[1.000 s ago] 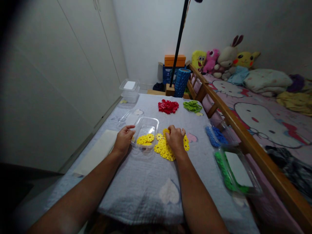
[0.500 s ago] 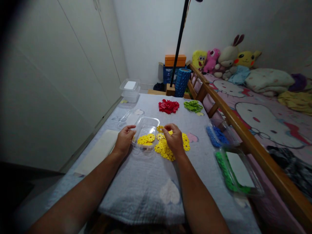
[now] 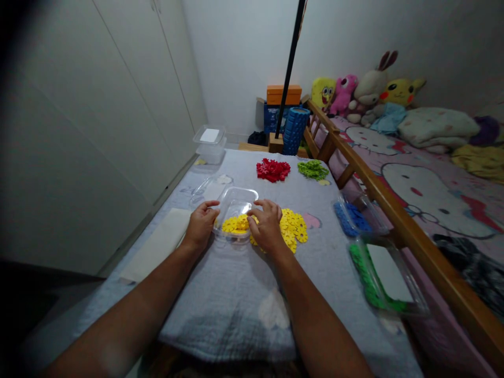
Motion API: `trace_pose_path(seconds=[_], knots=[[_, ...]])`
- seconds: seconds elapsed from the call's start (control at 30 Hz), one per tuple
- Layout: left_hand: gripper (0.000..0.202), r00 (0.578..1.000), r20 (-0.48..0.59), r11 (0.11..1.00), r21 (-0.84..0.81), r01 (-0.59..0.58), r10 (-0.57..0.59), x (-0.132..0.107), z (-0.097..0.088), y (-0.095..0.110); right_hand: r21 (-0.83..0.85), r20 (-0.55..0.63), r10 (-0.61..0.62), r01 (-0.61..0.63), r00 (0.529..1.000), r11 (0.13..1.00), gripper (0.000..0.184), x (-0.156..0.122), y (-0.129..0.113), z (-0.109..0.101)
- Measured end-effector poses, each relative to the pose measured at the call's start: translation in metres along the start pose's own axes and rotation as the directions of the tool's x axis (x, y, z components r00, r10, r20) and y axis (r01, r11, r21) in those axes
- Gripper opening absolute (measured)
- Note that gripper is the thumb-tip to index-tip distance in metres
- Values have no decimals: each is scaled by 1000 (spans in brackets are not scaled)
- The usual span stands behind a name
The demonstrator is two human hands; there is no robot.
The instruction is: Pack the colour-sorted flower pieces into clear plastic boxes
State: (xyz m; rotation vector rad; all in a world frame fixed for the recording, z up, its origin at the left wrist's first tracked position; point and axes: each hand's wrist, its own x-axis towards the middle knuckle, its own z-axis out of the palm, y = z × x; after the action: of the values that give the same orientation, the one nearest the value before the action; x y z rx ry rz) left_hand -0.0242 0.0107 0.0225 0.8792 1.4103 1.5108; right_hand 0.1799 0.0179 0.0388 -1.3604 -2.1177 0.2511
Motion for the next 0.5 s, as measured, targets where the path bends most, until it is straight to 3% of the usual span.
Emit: trace_pose_path(seconds=[0.17,0.27,0.4,0.5], knots=[[40,1000,-7,1000,5,-3,3,0,0,0,-42,-98,133,-137,986,990,28,4,22,-7],[41,1000,-5,1000,-3,1,-1,0,0,0,-123,-75,182,-190,980,974,26,4,32,-8],[39,1000,-12,1000,-6,-4,4,0,0,-1,-203,16,128,-122,992,971,24,3,29,-5],[39,1000,-8,1000,-8,-5,5,0,0,-1,-165,-9,79,-79,997,983,28,2,19,-8]])
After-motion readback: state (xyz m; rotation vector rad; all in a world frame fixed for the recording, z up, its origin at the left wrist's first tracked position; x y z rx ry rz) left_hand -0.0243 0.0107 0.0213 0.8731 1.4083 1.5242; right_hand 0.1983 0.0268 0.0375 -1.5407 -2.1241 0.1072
